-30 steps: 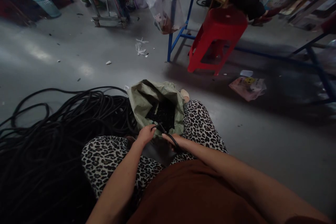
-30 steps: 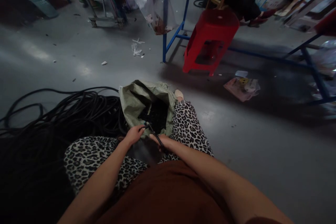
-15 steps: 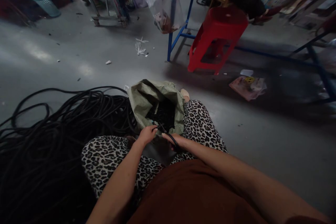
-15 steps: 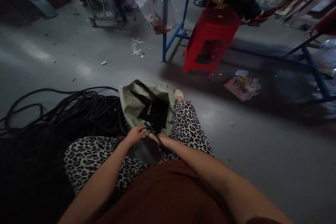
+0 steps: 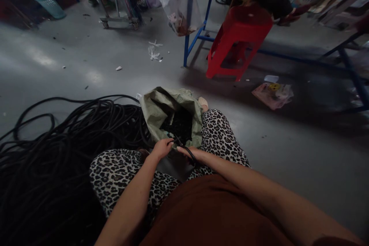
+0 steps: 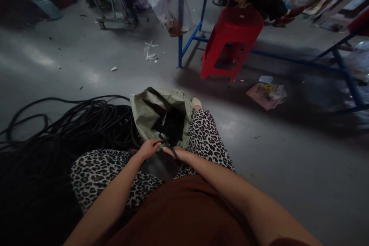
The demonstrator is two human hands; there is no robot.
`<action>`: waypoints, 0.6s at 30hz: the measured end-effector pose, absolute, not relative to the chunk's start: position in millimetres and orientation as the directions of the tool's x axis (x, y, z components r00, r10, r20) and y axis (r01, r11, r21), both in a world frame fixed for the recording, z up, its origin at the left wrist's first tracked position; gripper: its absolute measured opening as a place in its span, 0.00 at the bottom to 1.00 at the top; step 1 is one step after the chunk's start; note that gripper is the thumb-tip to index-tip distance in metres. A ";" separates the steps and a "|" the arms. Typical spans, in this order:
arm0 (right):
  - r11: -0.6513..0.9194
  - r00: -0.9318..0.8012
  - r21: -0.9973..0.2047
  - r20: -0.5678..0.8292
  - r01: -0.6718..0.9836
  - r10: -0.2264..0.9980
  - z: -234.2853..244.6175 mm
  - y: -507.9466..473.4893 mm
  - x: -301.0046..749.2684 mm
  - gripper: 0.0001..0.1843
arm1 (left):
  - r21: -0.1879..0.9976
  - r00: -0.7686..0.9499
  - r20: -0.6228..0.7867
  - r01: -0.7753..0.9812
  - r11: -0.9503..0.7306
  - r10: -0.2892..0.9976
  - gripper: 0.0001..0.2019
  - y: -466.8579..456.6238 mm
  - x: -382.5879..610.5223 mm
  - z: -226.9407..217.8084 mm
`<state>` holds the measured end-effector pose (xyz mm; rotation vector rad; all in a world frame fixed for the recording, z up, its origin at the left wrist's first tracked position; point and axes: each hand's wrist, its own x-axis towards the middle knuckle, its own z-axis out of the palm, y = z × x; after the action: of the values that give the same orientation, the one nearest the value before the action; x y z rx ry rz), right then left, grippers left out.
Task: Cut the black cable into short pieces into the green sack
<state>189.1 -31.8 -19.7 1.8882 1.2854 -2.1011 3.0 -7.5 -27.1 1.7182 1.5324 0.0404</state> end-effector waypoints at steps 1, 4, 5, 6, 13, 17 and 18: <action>-0.652 -0.255 -0.540 -0.837 0.532 0.485 -18.9 -31.9 189.2 0.28 | 0.579 0.267 -0.474 0.813 0.068 0.839 0.17 -7.8 3.1 -26.8; -0.653 -0.243 -0.544 -0.832 0.527 0.498 -14.6 -32.0 189.4 0.27 | 0.580 0.269 -0.475 0.812 0.068 0.838 0.17 -8.7 3.3 -26.5; -0.650 -0.244 -0.544 -0.833 0.531 0.497 -13.1 -31.9 189.4 0.27 | 0.580 0.269 -0.472 0.812 0.066 0.839 0.18 -8.8 3.3 -26.7; -0.645 -0.248 -0.544 -0.833 0.537 0.495 -11.7 -31.7 189.5 0.27 | 0.580 0.268 -0.469 0.812 0.064 0.841 0.18 -8.9 3.2 -27.0; -0.620 -0.269 -0.554 -0.825 0.555 0.496 -13.6 -30.6 190.4 0.29 | 0.584 0.277 -0.456 0.810 0.050 0.846 0.18 -8.5 2.4 -32.3; -0.626 -0.252 -0.556 -0.822 0.546 0.511 -19.5 -32.0 190.0 0.30 | 0.568 0.250 -0.455 0.821 0.062 0.855 0.18 -8.4 3.5 -32.4; -0.623 -0.256 -0.559 -0.820 0.547 0.512 -20.5 -32.4 190.1 0.30 | 0.564 0.243 -0.458 0.823 0.068 0.855 0.18 -8.3 3.9 -31.7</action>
<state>190.1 -32.4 -20.5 1.8997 1.3522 -2.0647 3.9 -8.3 -31.7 1.7302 1.5591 0.0520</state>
